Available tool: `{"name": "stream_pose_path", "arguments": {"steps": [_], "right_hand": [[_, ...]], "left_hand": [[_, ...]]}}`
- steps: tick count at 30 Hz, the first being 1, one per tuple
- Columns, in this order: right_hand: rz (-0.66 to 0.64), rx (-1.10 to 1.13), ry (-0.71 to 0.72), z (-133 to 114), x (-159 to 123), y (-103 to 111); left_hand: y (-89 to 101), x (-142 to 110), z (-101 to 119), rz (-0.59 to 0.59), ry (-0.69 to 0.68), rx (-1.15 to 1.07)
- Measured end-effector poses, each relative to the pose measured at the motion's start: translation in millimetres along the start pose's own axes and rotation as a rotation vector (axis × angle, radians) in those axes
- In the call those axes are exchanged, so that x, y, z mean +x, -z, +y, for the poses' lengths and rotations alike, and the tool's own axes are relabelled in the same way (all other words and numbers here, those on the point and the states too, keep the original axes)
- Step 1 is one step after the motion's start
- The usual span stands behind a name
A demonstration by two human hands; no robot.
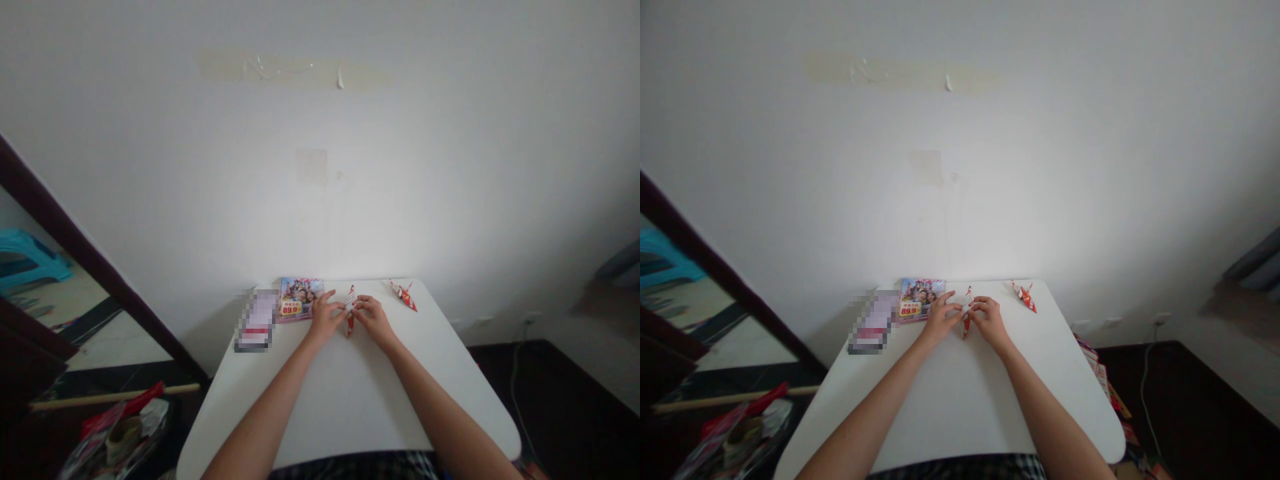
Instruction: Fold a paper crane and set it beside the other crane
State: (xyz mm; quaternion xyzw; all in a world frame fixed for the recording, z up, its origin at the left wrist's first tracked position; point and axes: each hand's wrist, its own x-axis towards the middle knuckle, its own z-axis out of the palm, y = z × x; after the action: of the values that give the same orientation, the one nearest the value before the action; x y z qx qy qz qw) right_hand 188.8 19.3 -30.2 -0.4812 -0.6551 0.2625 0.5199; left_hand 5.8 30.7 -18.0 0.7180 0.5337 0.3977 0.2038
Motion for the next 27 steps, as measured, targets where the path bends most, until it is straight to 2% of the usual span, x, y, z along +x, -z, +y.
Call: {"name": "stream_pose_path", "arguments": {"steps": [5, 11, 17, 27], "right_hand": [[-0.017, 0.108, -0.015, -6.1, 0.5, 0.1], [0.050, 0.054, -0.061, -6.4, 2.0, 1.6], [0.059, 0.048, -0.038, -7.6, 2.0, -1.5], [-0.011, 0.023, 0.028, -4.0, 0.7, -2.1]], "left_hand": [[0.3, 0.9, -3.9, -0.009, 0.021, -0.083], [-1.2, 0.4, -0.8, 0.040, 0.018, -0.065], [-1.7, -0.3, -0.7, 0.069, 0.018, -0.056], [2.8, 5.8, -4.2, -0.049, 0.031, -0.103]]}}
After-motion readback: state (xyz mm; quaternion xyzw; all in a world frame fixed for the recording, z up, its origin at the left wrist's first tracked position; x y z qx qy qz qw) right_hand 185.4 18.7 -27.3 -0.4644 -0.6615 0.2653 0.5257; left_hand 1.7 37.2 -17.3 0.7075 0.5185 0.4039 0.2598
